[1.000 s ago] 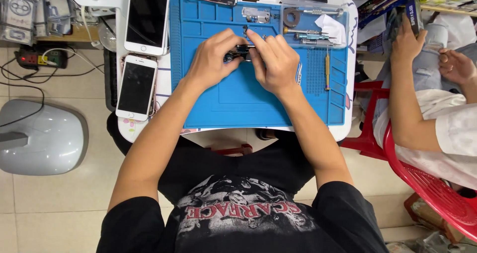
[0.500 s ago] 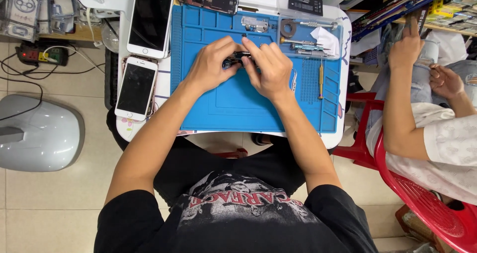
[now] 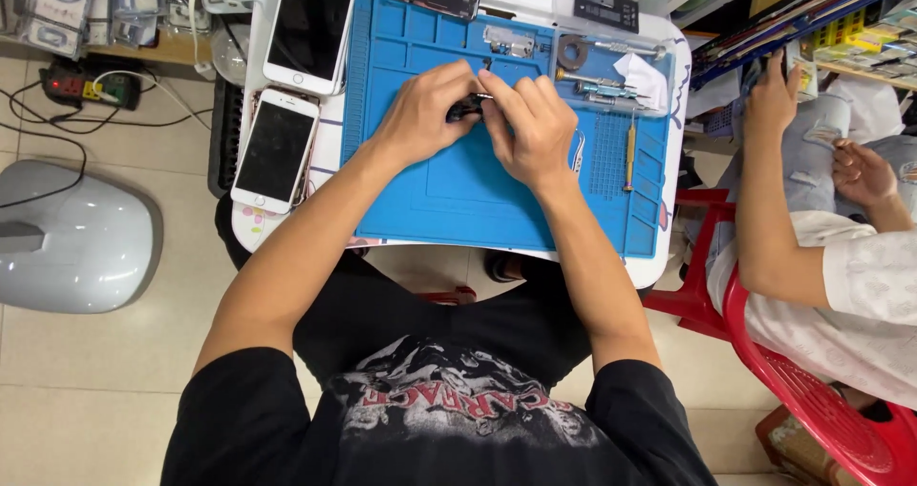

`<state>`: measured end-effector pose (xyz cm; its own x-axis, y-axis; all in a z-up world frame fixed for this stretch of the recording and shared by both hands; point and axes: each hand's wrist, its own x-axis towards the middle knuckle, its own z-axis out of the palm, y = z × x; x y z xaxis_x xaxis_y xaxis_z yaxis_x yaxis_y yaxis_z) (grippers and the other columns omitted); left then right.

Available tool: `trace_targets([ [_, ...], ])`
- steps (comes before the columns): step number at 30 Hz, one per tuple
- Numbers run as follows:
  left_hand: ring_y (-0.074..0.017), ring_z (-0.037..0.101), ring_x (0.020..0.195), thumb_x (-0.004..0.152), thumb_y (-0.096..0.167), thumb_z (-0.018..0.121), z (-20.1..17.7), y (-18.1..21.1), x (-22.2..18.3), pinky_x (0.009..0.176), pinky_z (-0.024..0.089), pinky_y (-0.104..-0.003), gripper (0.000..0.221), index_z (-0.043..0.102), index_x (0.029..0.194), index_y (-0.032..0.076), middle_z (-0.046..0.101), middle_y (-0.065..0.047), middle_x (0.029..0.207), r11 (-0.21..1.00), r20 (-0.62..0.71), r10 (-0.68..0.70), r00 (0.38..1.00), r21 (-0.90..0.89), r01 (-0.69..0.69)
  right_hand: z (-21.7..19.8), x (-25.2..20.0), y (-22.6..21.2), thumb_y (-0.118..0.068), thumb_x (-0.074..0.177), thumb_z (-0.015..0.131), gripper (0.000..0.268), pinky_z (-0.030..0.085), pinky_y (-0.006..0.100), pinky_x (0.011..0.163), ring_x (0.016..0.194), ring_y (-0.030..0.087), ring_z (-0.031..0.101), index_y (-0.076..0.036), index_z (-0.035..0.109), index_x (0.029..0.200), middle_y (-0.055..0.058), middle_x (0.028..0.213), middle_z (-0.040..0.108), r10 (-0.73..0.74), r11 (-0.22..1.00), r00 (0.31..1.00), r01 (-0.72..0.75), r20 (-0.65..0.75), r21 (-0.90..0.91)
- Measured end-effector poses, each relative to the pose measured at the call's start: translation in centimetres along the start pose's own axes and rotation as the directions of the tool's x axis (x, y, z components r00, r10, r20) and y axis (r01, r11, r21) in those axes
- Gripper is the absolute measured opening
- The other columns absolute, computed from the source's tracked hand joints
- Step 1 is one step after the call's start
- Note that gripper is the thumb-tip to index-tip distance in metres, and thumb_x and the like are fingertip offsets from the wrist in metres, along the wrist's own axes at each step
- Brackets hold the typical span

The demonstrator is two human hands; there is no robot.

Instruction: The person disassembles a smartphone on a blue mat, using tweezers and a screwdriver to remove and reattach internal components. They also adjust a nearby standing fan and handle a small bottle of liquid during the process.

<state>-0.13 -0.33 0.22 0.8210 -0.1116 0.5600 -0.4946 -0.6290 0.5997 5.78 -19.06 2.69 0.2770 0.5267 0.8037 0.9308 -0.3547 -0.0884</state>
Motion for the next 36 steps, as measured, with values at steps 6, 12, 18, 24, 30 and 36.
trace_targets([
  [6, -0.0331, 0.068, 0.080, 0.087, -0.002, 0.081, -1.0, 1.4, 0.7, 0.068, 0.059, -0.046, 0.023, 0.067, 0.102, 0.006, 0.058, -0.007, 0.087, 1.000, 0.009, -0.001, 1.000, -0.029, 0.001, -0.3, -0.1, 0.7, -0.018, 0.107, 0.063, 0.027, 0.052, 0.034, 0.058, 0.067, 0.021, 0.050, -0.013, 0.075, 0.131, -0.002, 0.074, 0.047, 0.047, 0.997, 0.999, -0.049, 0.023, 0.059],
  [12, -0.0334, 0.068, 0.083, 0.084, 0.003, 0.082, -0.5, 0.5, 0.5, 0.069, 0.058, -0.046, 0.024, 0.065, 0.099, 0.008, 0.058, -0.005, 0.088, 0.999, 0.022, -0.023, 0.999, -0.025, 0.024, -0.1, -0.3, 0.6, -0.017, 0.107, 0.062, 0.030, 0.051, 0.035, 0.059, 0.069, 0.022, 0.051, -0.013, 0.071, 0.135, -0.001, 0.076, 0.050, 0.072, 0.995, 0.997, -0.074, 0.030, 0.063],
  [18, -0.0339, 0.070, 0.086, 0.083, 0.004, 0.084, 0.3, -0.5, 0.1, 0.072, 0.059, -0.047, 0.030, 0.069, 0.108, 0.009, 0.061, -0.005, 0.091, 0.998, 0.028, -0.050, 0.998, -0.039, 0.051, 0.2, -0.7, 0.9, -0.020, 0.108, 0.060, 0.032, 0.049, 0.031, 0.060, 0.069, 0.020, 0.046, -0.014, 0.073, 0.137, -0.001, 0.077, 0.047, 0.057, 0.996, 0.998, -0.058, 0.022, 0.070],
  [24, -0.0348, 0.070, 0.090, 0.081, 0.004, 0.084, -0.1, -0.1, 0.3, 0.074, 0.059, -0.048, 0.034, 0.069, 0.111, 0.011, 0.062, -0.006, 0.094, 0.998, 0.052, -0.056, 0.997, -0.010, 0.057, 0.1, -0.8, 1.2, -0.020, 0.108, 0.060, 0.033, 0.049, 0.032, 0.060, 0.069, 0.020, 0.047, -0.013, 0.072, 0.138, -0.001, 0.078, 0.051, 0.058, 0.998, 0.998, -0.058, 0.010, 0.009],
  [30, -0.0373, 0.072, 0.096, 0.081, 0.001, 0.084, 0.2, -0.3, 0.1, 0.082, 0.060, -0.051, 0.040, 0.068, 0.117, 0.012, 0.066, -0.008, 0.099, 0.996, 0.059, -0.084, 0.995, -0.013, 0.085, 0.2, -0.6, 1.1, -0.025, 0.109, 0.060, 0.036, 0.047, 0.033, 0.064, 0.073, 0.021, 0.046, -0.012, 0.068, 0.142, 0.000, 0.081, 0.049, 0.056, 0.998, 0.998, -0.056, 0.022, 0.025],
  [36, -0.0454, 0.070, 0.113, 0.083, -0.005, 0.079, 0.0, -0.2, -0.1, 0.096, 0.055, -0.060, 0.053, 0.053, 0.126, 0.011, 0.070, -0.018, 0.115, 0.966, 0.121, -0.192, 0.974, -0.149, 0.209, 0.5, -0.6, 0.6, -0.016, 0.109, 0.052, 0.038, 0.047, 0.035, 0.070, 0.079, 0.023, 0.048, -0.009, 0.064, 0.144, 0.002, 0.087, 0.050, 0.037, 0.999, 0.998, -0.038, 0.043, 0.022],
])
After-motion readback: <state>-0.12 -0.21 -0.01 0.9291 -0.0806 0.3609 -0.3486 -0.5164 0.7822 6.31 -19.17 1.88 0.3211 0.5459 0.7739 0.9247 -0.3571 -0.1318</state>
